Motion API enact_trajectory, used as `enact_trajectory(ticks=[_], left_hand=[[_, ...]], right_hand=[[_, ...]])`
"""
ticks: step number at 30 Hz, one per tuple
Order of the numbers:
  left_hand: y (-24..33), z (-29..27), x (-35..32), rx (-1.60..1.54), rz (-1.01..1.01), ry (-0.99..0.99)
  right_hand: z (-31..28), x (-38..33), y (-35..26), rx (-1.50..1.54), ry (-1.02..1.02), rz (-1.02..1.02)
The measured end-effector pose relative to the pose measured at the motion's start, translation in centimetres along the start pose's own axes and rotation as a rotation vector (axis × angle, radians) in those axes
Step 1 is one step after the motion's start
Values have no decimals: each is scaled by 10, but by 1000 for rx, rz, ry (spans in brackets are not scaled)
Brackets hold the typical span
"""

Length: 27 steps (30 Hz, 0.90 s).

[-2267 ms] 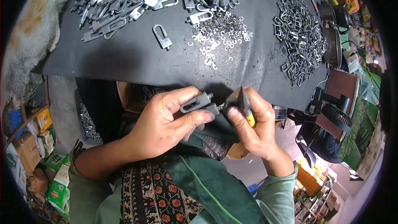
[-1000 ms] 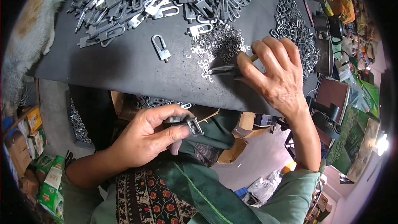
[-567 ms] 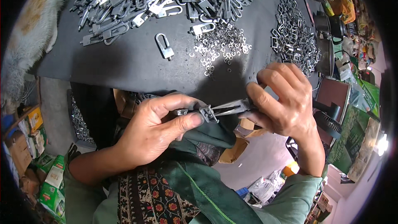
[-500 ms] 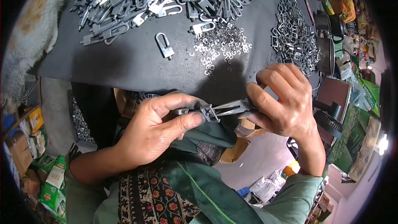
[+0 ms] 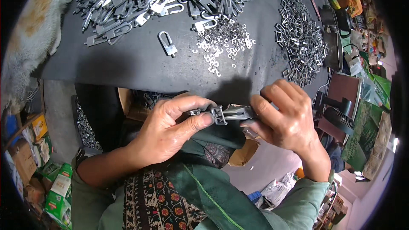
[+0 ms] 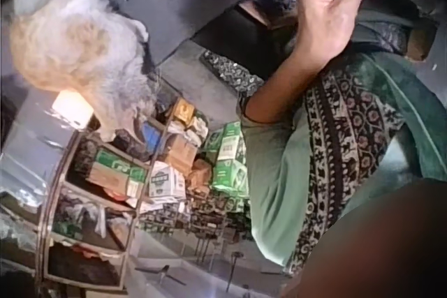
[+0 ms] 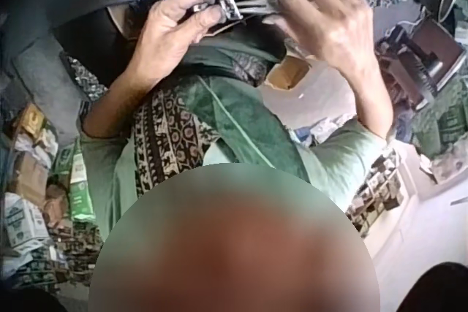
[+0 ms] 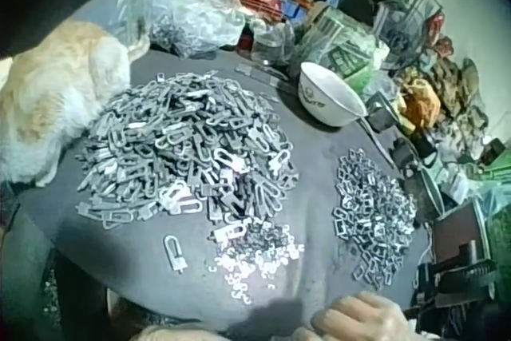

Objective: Assembling small metal hardware components using pliers at a manual workstation.

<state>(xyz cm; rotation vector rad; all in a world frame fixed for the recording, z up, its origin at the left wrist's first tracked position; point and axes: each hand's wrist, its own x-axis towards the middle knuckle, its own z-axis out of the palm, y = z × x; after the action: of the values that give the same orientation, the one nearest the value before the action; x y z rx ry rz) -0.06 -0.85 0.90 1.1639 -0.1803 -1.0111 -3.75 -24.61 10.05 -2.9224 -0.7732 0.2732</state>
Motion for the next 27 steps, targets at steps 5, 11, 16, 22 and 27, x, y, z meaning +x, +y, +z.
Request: enact_trajectory(ticks=[5,11,16,22,27], left_hand=[[5,-8,-10,-58,-138,-142],[-20,-28,-30,138,-280,38],[-52,-51,-19,229,-240,208],[-50,-34,-13,217,-214,284],[-16,-4,-9,145,-201,25]], right_hand=[[16,-17,-23,149,32,125],[46,-48,-4,207,380,439],[73,-66,51,16,590,973],[74,-49,54,-139,448,1077],[61,-59,51,15,365,1017]])
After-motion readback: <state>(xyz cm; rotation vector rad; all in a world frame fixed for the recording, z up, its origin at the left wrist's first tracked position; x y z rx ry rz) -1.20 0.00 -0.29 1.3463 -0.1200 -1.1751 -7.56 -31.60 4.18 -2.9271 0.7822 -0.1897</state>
